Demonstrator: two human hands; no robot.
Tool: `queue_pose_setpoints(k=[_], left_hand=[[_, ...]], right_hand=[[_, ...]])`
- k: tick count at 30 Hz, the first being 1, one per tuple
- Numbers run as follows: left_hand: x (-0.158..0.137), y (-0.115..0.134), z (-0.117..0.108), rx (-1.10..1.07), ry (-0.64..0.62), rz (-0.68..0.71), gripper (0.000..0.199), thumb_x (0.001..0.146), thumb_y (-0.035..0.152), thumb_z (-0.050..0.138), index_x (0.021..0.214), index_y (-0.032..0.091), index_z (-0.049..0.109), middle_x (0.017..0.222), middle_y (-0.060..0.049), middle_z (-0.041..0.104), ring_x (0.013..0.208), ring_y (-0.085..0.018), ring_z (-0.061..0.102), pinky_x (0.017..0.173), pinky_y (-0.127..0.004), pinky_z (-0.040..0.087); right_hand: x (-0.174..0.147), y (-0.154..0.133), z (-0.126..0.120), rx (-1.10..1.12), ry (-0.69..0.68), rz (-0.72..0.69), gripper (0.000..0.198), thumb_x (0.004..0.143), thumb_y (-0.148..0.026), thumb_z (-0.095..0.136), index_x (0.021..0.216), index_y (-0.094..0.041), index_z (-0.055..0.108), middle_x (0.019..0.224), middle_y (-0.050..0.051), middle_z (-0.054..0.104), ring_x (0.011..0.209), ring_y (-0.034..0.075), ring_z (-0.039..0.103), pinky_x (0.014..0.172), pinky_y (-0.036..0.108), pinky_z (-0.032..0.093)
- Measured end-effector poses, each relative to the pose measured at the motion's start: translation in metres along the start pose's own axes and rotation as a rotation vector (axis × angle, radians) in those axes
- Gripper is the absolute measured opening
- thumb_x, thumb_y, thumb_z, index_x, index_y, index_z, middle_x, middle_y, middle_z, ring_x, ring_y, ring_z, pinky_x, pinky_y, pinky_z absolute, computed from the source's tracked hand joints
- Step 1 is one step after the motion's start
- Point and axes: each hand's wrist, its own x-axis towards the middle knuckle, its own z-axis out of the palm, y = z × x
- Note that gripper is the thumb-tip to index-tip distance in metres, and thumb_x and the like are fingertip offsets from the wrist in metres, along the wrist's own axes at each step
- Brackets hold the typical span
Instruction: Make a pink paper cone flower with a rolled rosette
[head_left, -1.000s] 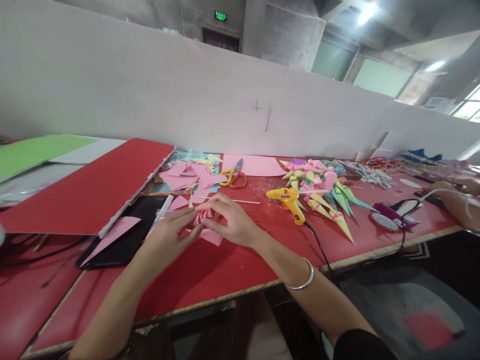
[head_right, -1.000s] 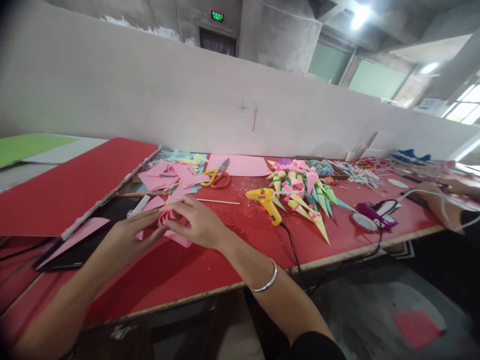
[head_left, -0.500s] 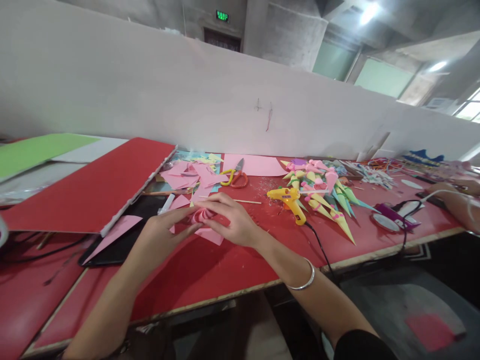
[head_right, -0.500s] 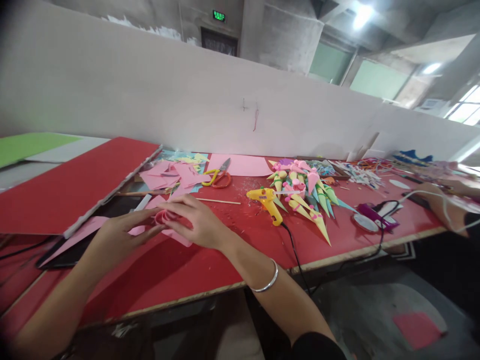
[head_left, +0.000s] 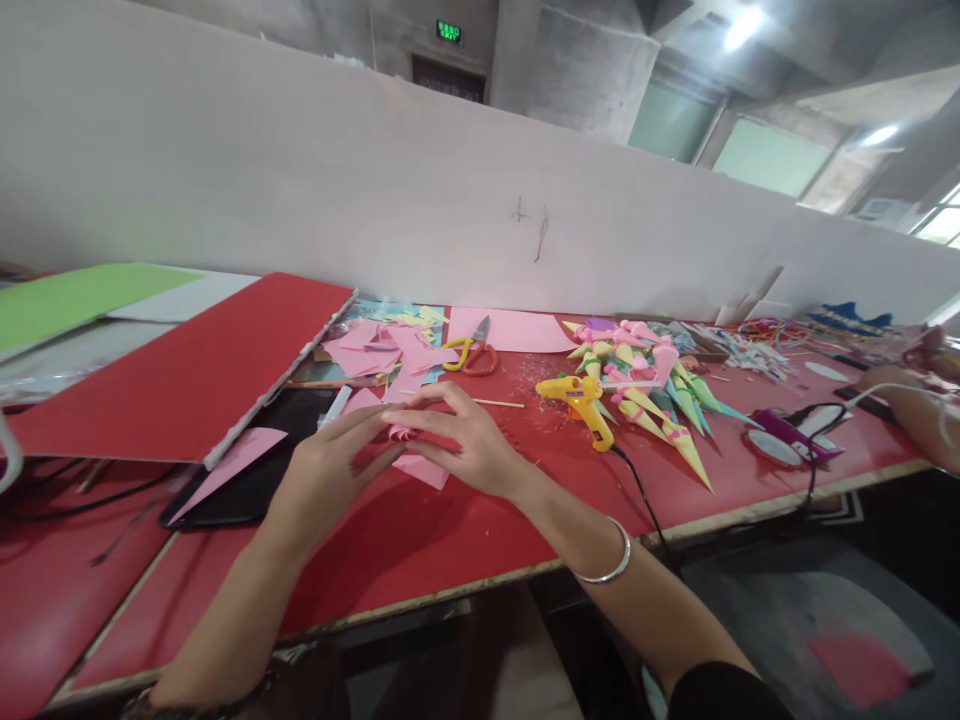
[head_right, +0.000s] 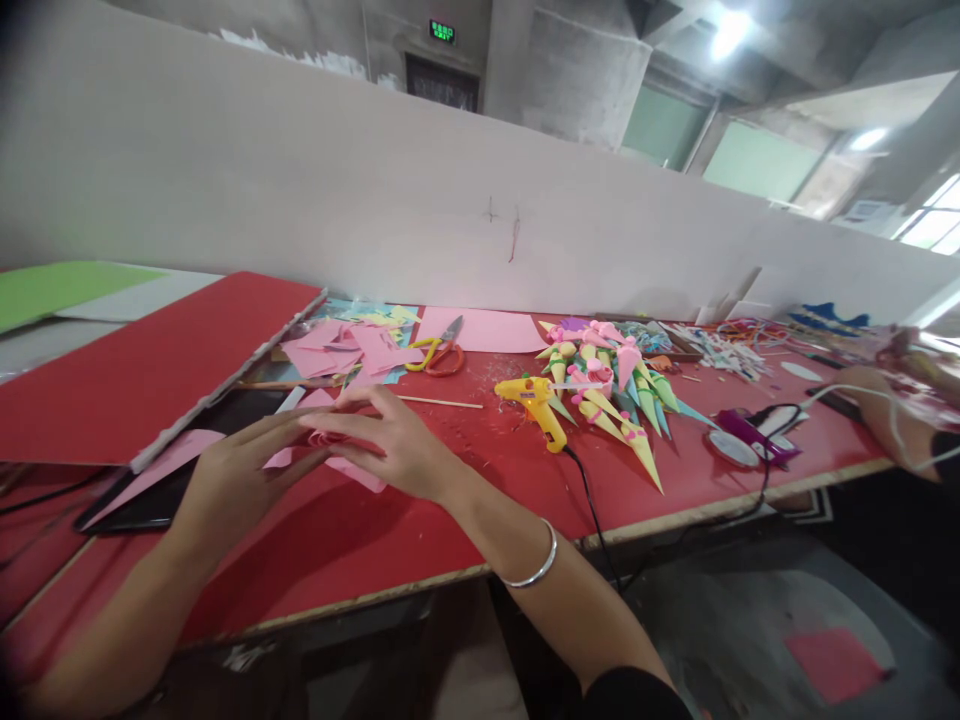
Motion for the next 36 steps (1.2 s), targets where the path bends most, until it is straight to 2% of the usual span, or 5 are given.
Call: queue_pose_setpoints(k=[6,11,18,30,36], left_hand=[[0.000,0.002,0.000,0.036,0.042,0.049,0.025,0.085,0.037,0.042,0.097,0.024,0.060,0.096,-0.005,0.066,0.087,-0.019,0.063,0.077,-0.031,0.051],[0.002,0.004,0.000,0.070,0.075,0.043,0.026,0.085,0.037,0.042,0.097,0.024,0.061,0.092,-0.006,0.061,0.086,-0.019,0.060,0.077,-0.032,0.050],[-0.001,0.002,0.003,0.085,0.014,0.067,0.027,0.085,0.035,0.042,0.102,0.024,0.058,0.084,-0.004,0.059,0.074,-0.016,0.058,0.068,-0.027,0.049],[-0.004,0.003,0.010,0.279,-0.016,0.162,0.027,0.087,0.027,0.036,0.102,0.017,0.055,0.089,-0.009,0.063,0.080,-0.022,0.060,0.062,-0.030,0.048],[-0.003,0.013,0.012,0.247,0.036,0.079,0.027,0.087,0.034,0.037,0.100,0.017,0.055,0.082,-0.006,0.063,0.071,-0.019,0.060,0.063,-0.029,0.048]], right_hand=[[0.000,-0.001,0.000,-0.021,0.091,0.003,0.043,0.081,-0.034,0.056,0.122,-0.027,0.045,0.109,0.006,0.048,0.105,0.017,0.047,0.094,0.036,0.042],[-0.002,-0.001,0.004,-0.034,0.082,0.128,0.054,0.077,-0.042,0.059,0.124,-0.025,0.039,0.106,0.006,0.050,0.091,0.018,0.052,0.078,0.034,0.050],[-0.001,-0.004,0.007,-0.025,0.114,0.103,0.038,0.079,-0.037,0.057,0.113,-0.022,0.047,0.101,0.006,0.054,0.095,0.017,0.052,0.081,0.032,0.048],[0.000,-0.002,0.015,-0.013,0.200,0.095,0.029,0.078,-0.034,0.058,0.100,-0.016,0.054,0.095,0.007,0.058,0.093,0.015,0.054,0.082,0.028,0.045],[0.000,-0.002,0.013,0.010,0.222,0.156,0.021,0.080,-0.029,0.056,0.097,-0.016,0.055,0.091,0.006,0.059,0.087,0.014,0.056,0.078,0.027,0.048]])
